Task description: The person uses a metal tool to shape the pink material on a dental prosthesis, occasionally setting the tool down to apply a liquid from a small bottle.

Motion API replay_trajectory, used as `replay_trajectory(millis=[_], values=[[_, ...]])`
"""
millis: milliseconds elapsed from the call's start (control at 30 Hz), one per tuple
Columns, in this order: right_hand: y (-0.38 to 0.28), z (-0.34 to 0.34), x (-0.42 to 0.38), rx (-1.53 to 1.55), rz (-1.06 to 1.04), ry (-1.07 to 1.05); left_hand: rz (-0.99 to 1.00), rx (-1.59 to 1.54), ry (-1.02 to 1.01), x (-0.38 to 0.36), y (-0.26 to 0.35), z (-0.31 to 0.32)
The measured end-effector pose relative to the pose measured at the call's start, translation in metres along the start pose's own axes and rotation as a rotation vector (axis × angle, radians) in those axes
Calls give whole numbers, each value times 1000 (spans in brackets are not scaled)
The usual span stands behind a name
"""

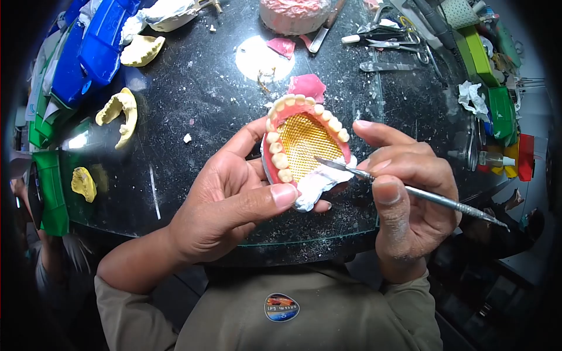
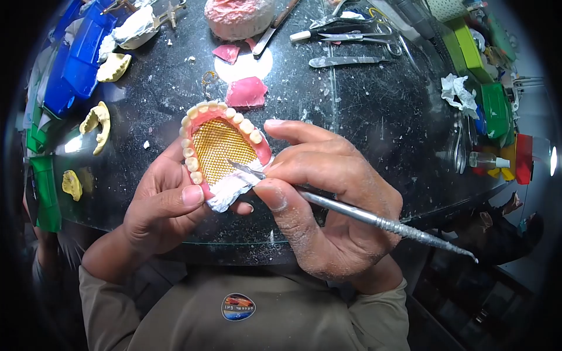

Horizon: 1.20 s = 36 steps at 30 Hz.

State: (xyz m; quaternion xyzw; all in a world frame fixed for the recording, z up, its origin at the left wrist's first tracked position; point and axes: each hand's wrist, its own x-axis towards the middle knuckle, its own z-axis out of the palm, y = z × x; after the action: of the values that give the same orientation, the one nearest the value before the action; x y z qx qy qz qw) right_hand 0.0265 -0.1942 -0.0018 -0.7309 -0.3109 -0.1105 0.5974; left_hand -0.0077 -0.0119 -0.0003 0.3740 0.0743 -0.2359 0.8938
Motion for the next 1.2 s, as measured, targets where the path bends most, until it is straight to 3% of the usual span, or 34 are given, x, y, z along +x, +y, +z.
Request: replay_trajectory(millis=[1200], values=[[0, 5, -2, 4, 48, 17, -18, 114, 37, -3, -3, -2]])
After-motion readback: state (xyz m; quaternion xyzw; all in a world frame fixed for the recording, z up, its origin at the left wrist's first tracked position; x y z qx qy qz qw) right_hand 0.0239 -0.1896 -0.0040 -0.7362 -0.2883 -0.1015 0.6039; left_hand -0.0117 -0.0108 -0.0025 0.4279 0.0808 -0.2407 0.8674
